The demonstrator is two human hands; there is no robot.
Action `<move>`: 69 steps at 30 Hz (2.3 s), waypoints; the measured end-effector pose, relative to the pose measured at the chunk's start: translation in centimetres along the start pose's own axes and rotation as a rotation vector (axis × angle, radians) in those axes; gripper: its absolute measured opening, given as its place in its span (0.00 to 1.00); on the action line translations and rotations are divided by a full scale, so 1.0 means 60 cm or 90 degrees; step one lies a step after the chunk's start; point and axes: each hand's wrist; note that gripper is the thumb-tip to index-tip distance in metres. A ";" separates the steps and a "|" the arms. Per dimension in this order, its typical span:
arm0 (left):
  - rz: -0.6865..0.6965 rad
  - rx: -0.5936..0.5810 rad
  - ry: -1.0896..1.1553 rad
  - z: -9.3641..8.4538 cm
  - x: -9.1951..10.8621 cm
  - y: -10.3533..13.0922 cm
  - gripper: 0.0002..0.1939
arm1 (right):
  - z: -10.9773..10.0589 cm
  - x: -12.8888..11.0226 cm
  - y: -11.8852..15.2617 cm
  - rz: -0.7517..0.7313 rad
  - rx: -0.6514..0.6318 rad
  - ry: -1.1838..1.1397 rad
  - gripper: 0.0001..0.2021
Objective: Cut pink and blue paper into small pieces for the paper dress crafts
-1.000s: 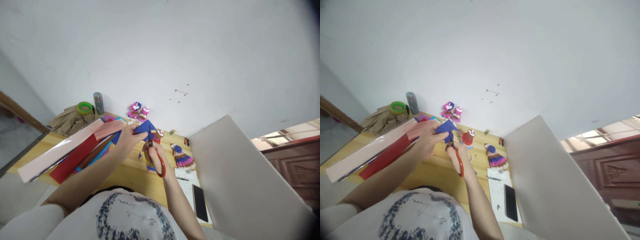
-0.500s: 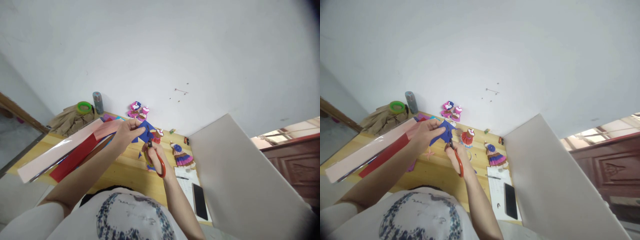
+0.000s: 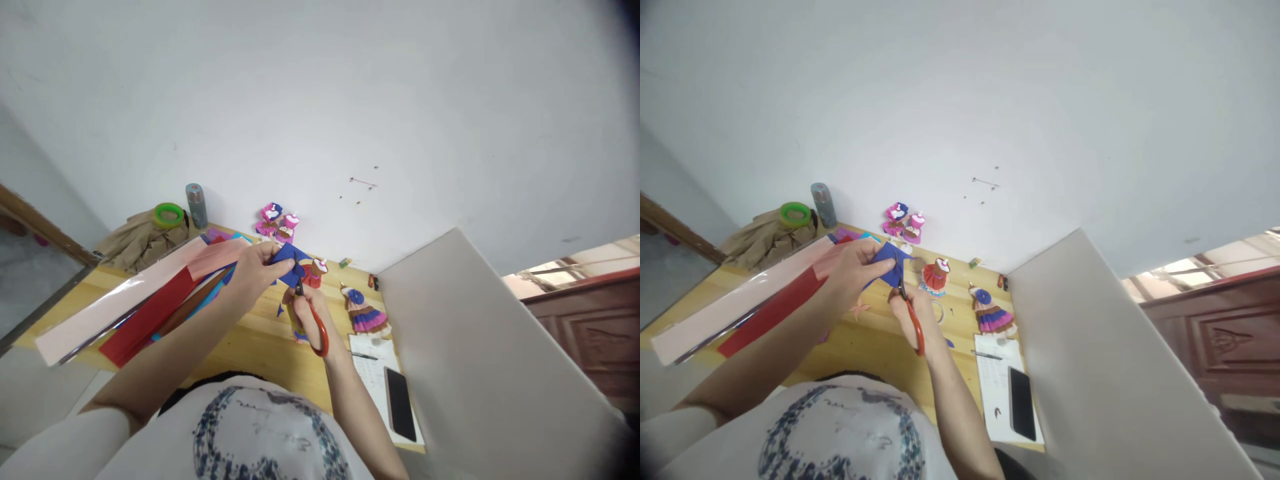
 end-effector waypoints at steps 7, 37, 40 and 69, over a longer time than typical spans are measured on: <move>-0.020 0.000 0.062 0.011 -0.007 0.010 0.09 | 0.000 0.000 -0.001 -0.001 -0.004 -0.013 0.24; 0.013 0.013 0.047 0.002 -0.008 0.008 0.11 | 0.007 0.011 -0.002 -0.017 -0.005 -0.060 0.24; 0.003 0.008 0.071 0.004 -0.008 0.009 0.11 | 0.007 0.015 -0.002 -0.014 -0.004 -0.062 0.25; -0.029 -0.143 0.028 -0.020 -0.015 -0.009 0.10 | -0.006 0.002 -0.002 -0.054 -0.042 -0.010 0.32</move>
Point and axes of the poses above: each hand's wrist, its own y-axis away from the middle knuckle, its own z-axis out of the palm, x = y × z, and after that the axes turned 3 degrees about -z, right-handed
